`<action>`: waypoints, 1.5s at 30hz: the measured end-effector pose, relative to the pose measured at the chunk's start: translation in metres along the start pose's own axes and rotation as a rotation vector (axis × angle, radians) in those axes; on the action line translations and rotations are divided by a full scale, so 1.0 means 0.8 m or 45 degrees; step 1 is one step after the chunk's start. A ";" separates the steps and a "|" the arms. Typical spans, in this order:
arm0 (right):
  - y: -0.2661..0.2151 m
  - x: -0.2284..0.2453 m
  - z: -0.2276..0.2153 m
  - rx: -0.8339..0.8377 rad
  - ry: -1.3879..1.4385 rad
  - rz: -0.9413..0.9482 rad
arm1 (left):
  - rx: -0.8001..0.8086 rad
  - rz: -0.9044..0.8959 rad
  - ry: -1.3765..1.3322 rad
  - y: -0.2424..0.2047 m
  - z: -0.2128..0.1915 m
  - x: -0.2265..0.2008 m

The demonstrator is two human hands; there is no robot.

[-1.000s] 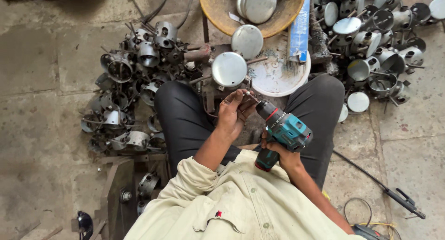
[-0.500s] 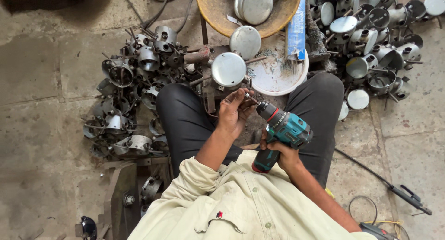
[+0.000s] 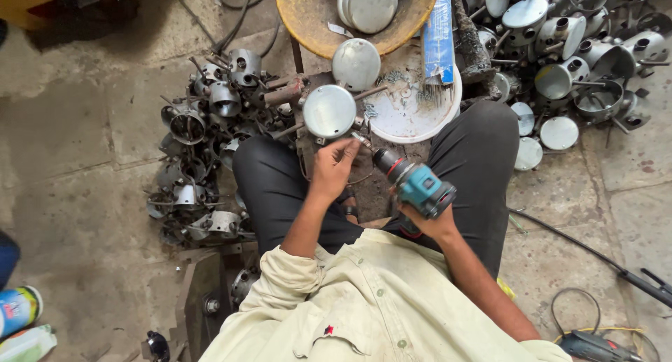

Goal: The person sits on the floor and uses a cordless drill to make holes in small circular metal discs. They pick up discs from a yellow bowl, drill them, and place the finished pieces into a pile on the floor. The person occasionally wipes the discs with a cloth.

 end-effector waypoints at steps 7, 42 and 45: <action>0.012 -0.056 -0.030 -0.265 0.696 0.520 | 0.151 0.709 1.219 0.069 -0.048 -0.063; 0.054 0.076 -0.008 0.066 -0.335 0.005 | -0.127 0.338 0.936 0.105 -0.051 0.021; 0.068 0.100 -0.002 0.134 -0.560 0.040 | -0.113 0.399 0.918 0.106 -0.051 0.019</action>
Point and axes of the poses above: each hand's wrist, its own y-axis towards the middle knuckle, its own z-axis out of the palm, x = y × z, the point moved 4 cm from there along y, towards the middle knuckle, and after that the axes turned 11 degrees about -x, right-handed, at the moved point
